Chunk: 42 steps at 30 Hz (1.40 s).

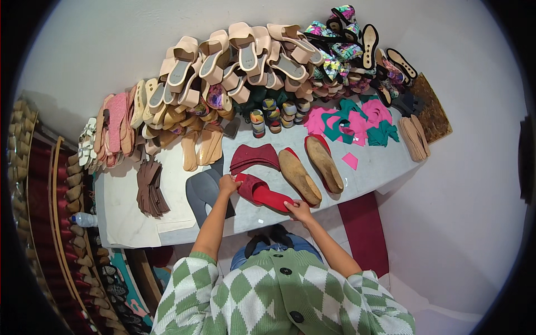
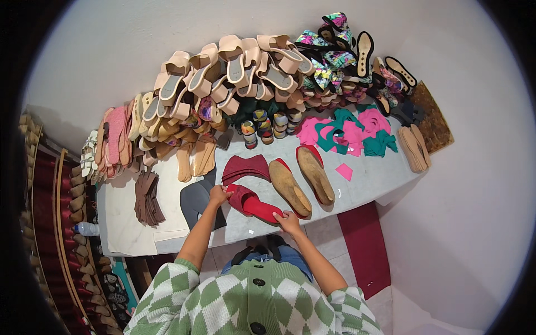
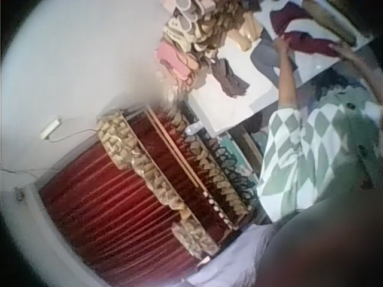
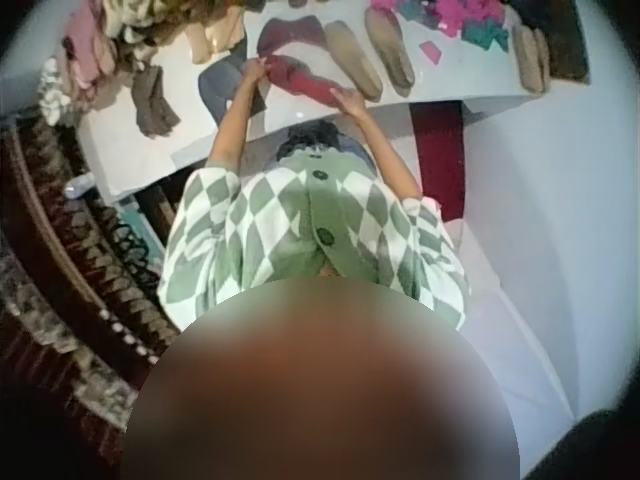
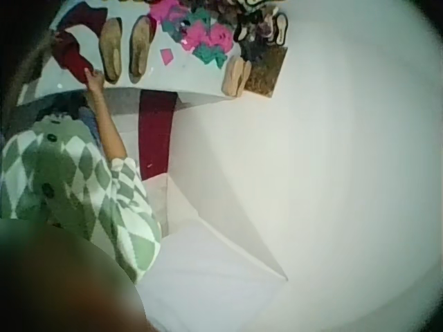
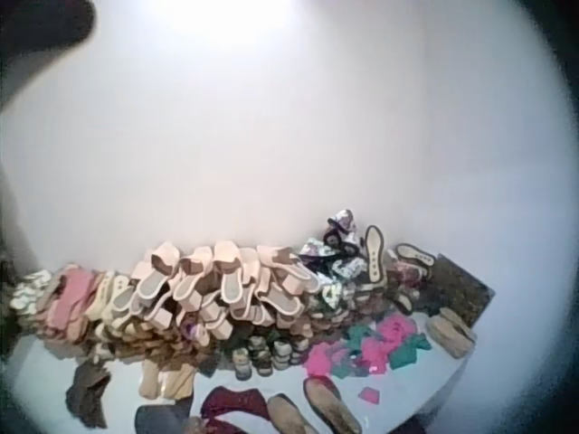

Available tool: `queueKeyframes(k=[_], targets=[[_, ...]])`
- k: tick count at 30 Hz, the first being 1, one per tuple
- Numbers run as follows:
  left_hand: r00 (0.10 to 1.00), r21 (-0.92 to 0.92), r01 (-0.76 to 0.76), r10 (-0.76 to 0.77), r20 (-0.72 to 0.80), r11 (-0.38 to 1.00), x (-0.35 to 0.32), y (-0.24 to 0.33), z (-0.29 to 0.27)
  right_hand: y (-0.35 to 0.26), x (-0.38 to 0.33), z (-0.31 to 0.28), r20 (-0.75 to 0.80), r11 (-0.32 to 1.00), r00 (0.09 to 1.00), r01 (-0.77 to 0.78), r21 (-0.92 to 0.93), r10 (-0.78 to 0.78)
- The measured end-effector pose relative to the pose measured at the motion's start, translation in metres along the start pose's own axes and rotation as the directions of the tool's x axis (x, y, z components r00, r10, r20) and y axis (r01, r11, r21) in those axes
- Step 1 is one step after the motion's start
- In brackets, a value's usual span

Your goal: Assembling shoe components by placing fabric uppers onto shoe lasts.

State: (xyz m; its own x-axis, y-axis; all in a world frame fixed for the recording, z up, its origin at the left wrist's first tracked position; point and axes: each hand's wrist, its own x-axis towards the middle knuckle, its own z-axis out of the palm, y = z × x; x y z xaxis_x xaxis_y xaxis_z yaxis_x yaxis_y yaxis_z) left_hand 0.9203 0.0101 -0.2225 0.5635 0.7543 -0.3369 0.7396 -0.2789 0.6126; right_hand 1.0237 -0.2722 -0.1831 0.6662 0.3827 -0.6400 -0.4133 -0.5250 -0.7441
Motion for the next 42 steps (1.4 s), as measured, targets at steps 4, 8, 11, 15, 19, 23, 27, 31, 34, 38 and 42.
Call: queueKeyframes(k=[4,8,11,15,19,23,27,31,34,38,42], targets=[[0.998,0.147,-0.037,0.044,-0.049,0.988,0.003,0.006,0.006,0.015,0.029,0.006,-0.001,0.996,0.999,-0.04,-0.079,0.041],[1.0,0.101,0.016,-0.018,0.024,0.995,0.003,0.001,0.001,0.003,0.028,0.007,0.092,0.989,0.988,-0.129,0.078,0.121],[1.0,0.139,-0.007,0.008,-0.002,0.99,0.005,-0.002,0.003,-0.019,0.011,0.002,0.182,0.971,0.968,-0.201,0.133,0.175],[0.998,0.071,-0.037,0.04,-0.038,0.997,0.002,-0.001,0.008,-0.019,0.009,-0.012,0.263,0.957,0.933,-0.276,0.09,0.244],[0.996,-0.16,0.069,-0.059,0.064,0.985,0.008,-0.013,0.005,-0.017,0.008,-0.008,0.281,0.972,0.957,-0.129,0.198,0.07],[0.962,-0.477,0.236,-0.133,0.239,0.847,0.002,-0.01,-0.004,-0.023,0.011,-0.02,0.351,0.97,0.936,-0.085,0.226,0.0],[0.907,-0.597,0.394,-0.193,0.373,0.699,-0.015,-0.024,-0.027,-0.047,0.001,-0.02,0.377,0.98,0.926,-0.092,0.177,0.019],[0.921,-0.75,0.378,-0.136,0.366,0.543,-0.057,-0.002,-0.058,-0.067,-0.002,-0.016,0.409,0.98,0.912,-0.114,0.163,0.038],[0.924,-0.8,0.383,-0.187,0.334,0.462,-0.086,-0.007,-0.072,-0.092,-0.004,-0.008,0.479,0.998,0.878,-0.048,0.044,0.021],[0.948,-0.896,0.316,-0.151,0.281,0.313,-0.128,-0.055,-0.096,-0.107,-0.015,0.037,0.557,0.998,0.828,-0.048,-0.044,0.064],[0.933,-0.949,0.266,-0.293,0.209,0.168,-0.172,-0.106,-0.123,-0.103,-0.04,0.086,0.598,0.992,0.796,-0.032,-0.119,0.097]])
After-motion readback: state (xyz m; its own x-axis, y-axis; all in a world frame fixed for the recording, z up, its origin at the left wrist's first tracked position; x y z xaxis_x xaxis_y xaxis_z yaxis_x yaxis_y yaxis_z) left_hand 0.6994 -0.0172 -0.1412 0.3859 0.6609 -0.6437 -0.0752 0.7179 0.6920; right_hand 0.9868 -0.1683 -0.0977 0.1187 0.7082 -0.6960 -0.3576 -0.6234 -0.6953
